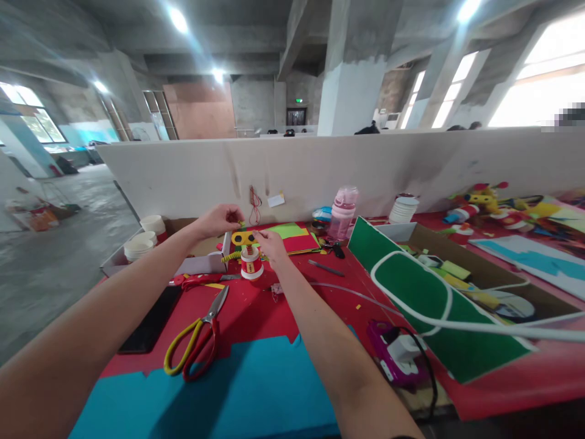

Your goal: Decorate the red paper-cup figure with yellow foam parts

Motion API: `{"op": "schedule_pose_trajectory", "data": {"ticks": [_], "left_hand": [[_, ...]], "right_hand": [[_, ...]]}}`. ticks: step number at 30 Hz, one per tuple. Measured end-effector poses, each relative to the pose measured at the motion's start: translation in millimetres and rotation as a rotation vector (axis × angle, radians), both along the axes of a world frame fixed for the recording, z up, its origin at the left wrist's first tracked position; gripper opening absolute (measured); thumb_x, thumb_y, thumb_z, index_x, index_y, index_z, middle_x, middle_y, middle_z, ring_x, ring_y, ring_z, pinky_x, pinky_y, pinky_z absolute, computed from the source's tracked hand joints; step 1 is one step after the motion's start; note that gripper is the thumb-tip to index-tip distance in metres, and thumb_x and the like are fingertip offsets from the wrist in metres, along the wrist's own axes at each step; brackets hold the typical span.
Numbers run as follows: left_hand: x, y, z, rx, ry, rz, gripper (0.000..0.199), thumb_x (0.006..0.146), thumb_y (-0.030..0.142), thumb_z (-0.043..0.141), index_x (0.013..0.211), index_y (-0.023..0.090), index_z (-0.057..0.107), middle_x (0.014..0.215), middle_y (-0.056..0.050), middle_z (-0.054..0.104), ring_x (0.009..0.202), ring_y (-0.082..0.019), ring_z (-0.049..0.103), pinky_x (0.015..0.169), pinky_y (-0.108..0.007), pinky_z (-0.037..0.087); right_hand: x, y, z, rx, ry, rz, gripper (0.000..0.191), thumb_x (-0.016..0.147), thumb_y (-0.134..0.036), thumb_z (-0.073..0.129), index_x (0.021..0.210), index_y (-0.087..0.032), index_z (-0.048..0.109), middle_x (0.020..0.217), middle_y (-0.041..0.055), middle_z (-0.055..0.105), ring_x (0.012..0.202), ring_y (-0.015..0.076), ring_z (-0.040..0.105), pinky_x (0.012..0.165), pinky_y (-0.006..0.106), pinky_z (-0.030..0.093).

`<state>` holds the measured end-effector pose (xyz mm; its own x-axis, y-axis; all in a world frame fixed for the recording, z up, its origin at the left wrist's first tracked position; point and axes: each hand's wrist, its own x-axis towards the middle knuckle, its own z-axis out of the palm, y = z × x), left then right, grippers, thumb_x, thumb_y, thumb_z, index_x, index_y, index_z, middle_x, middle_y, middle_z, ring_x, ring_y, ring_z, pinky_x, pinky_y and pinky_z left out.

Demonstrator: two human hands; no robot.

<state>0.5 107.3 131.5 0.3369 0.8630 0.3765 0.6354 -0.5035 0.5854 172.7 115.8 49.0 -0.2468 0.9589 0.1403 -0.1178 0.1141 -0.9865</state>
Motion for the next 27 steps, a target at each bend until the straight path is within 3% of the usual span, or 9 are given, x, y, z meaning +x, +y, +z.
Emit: {"op": "schedule_pose_trajectory", "data": {"ticks": [5, 10, 27], "left_hand": [[6.2, 7.9, 1.1, 0.014, 0.144, -0.045, 0.019, 0.059, 0.009, 0.055, 0.075, 0.014, 0.064, 0.061, 0.003, 0.059, 0.057, -0.009, 0.049, 0.053, -0.02, 0.035], [14.7, 1.4, 5.1, 0.057, 0.33, -0.03, 0.025, 0.058, 0.005, 0.05, 0.075, 0.016, 0.066, 0.06, 0.004, 0.057, 0.057, -0.009, 0.048, 0.055, -0.021, 0.032], [30.9, -8.9, 9.5, 0.202, 0.606, 0.005, 0.024, 0.059, 0.0, 0.047, 0.07, 0.016, 0.062, 0.067, -0.001, 0.058, 0.063, -0.013, 0.049, 0.06, -0.024, 0.033]], "right_hand": [[-1.1, 1.6, -1.1, 0.02, -0.002, -0.029, 0.03, 0.073, -0.045, 0.066, 0.066, -0.018, 0.056, 0.046, -0.0079, 0.04, 0.039, 0.0055, 0.033, 0.038, 0.02, 0.026], [1.1, 2.9, 0.1, -0.002, 0.0, -0.033, 0.027, 0.074, -0.042, 0.065, 0.067, -0.017, 0.057, 0.042, -0.0076, 0.041, 0.037, 0.006, 0.035, 0.038, 0.02, 0.026], [0.9, 0.9, -0.6, -0.086, 0.127, -0.001, 0.027, 0.07, -0.039, 0.07, 0.066, -0.017, 0.055, 0.041, -0.0081, 0.041, 0.037, 0.005, 0.033, 0.037, 0.019, 0.025]]}}
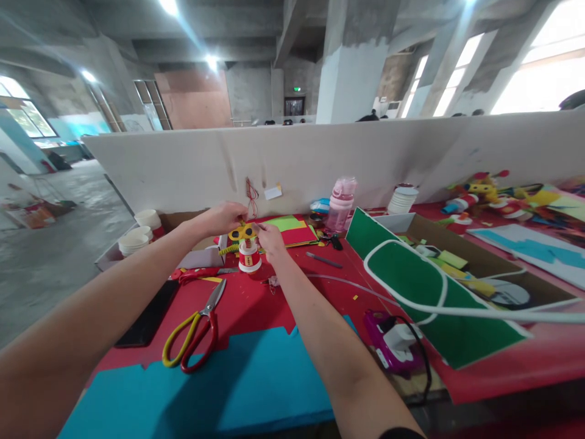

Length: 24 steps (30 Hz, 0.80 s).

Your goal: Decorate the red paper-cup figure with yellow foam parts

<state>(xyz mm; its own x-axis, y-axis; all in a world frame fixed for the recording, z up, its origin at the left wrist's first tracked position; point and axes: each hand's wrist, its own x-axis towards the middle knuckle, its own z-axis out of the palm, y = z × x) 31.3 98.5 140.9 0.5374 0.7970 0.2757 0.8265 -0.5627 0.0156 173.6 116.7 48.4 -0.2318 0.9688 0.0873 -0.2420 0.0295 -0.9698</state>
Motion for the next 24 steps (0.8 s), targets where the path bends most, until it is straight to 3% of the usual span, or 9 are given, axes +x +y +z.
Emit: {"op": "schedule_pose_trajectory", "data": {"ticks": [13, 24], "left_hand": [[2.7, 4.7, -0.7, -0.087, -0.091, 0.053, 0.024, 0.058, 0.002, 0.054, 0.068, 0.017, 0.071, 0.066, -0.001, 0.066, 0.064, -0.014, 0.054, 0.061, -0.025, 0.035], [7.3, -4.1, 8.0, -0.121, -0.021, 0.149, 0.014, 0.067, 0.011, 0.055, 0.076, 0.015, 0.065, 0.068, 0.0, 0.062, 0.064, -0.012, 0.052, 0.059, -0.023, 0.035]], "right_hand": [[0.7, -1.5, -3.5, -0.072, 0.109, 0.031, 0.026, 0.066, -0.036, 0.074, 0.069, -0.017, 0.057, 0.043, -0.0085, 0.042, 0.038, 0.0052, 0.035, 0.038, 0.019, 0.025], [0.7, -3.4, -1.3, -0.097, 0.12, 0.009, 0.023, 0.07, -0.032, 0.074, 0.071, -0.016, 0.057, 0.043, -0.0096, 0.042, 0.037, 0.0044, 0.036, 0.038, 0.018, 0.026]]}}
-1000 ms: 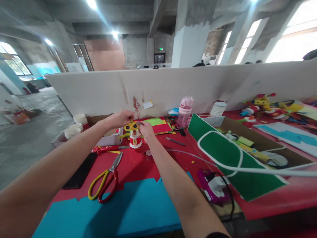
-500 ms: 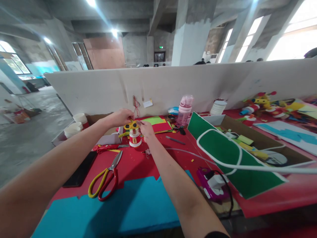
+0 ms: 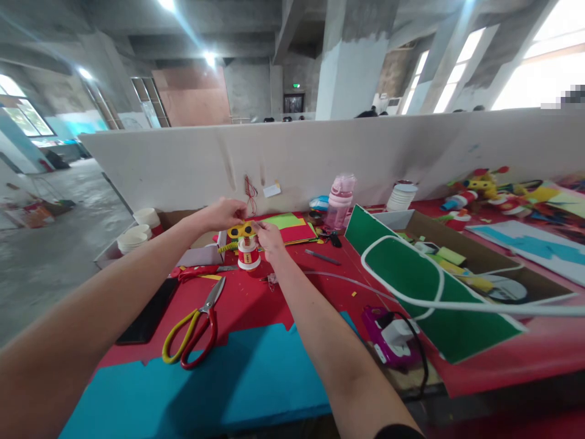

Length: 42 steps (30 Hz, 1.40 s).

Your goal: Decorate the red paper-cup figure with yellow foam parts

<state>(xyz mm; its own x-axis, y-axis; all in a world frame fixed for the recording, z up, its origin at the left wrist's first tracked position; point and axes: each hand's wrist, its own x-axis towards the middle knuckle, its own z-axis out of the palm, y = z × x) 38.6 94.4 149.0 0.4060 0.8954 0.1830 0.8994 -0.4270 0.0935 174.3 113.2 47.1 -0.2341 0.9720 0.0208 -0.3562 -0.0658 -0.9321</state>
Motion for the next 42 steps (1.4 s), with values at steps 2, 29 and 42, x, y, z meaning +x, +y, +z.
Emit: {"op": "schedule_pose_trajectory", "data": {"ticks": [2, 29, 42], "left_hand": [[0.8, -1.4, 0.6, -0.009, 0.004, 0.01, 0.013, 0.068, 0.011, 0.056, 0.077, 0.015, 0.065, 0.069, 0.0, 0.062, 0.065, -0.012, 0.053, 0.06, -0.024, 0.036], [-23.6, -6.4, 9.6, 0.036, -0.144, -0.036, 0.021, 0.073, 0.022, 0.061, 0.092, 0.016, 0.068, 0.08, -0.003, 0.068, 0.07, -0.013, 0.059, 0.067, -0.024, 0.043], [-32.3, -95.1, -22.6, 0.241, -0.217, 0.074, 0.026, 0.083, 0.029, 0.055, 0.106, 0.022, 0.065, 0.089, -0.002, 0.07, 0.072, -0.014, 0.06, 0.07, -0.026, 0.046]], "right_hand": [[-0.2, -0.1, -0.1, 0.004, 0.004, 0.004, 0.023, 0.071, -0.032, 0.074, 0.071, -0.016, 0.057, 0.043, -0.0098, 0.042, 0.037, 0.0041, 0.035, 0.037, 0.018, 0.026], [7.7, 2.8, -2.4, 0.073, -0.086, -0.074, 0.033, 0.077, -0.045, 0.067, 0.065, -0.017, 0.057, 0.047, -0.0061, 0.046, 0.038, 0.0057, 0.037, 0.038, 0.02, 0.027], [43.3, -34.6, -24.7, 0.178, -0.127, -0.296, 0.038, 0.079, -0.054, 0.059, 0.082, -0.016, 0.064, 0.058, -0.0029, 0.056, 0.042, 0.0056, 0.038, 0.039, 0.019, 0.029]]}}
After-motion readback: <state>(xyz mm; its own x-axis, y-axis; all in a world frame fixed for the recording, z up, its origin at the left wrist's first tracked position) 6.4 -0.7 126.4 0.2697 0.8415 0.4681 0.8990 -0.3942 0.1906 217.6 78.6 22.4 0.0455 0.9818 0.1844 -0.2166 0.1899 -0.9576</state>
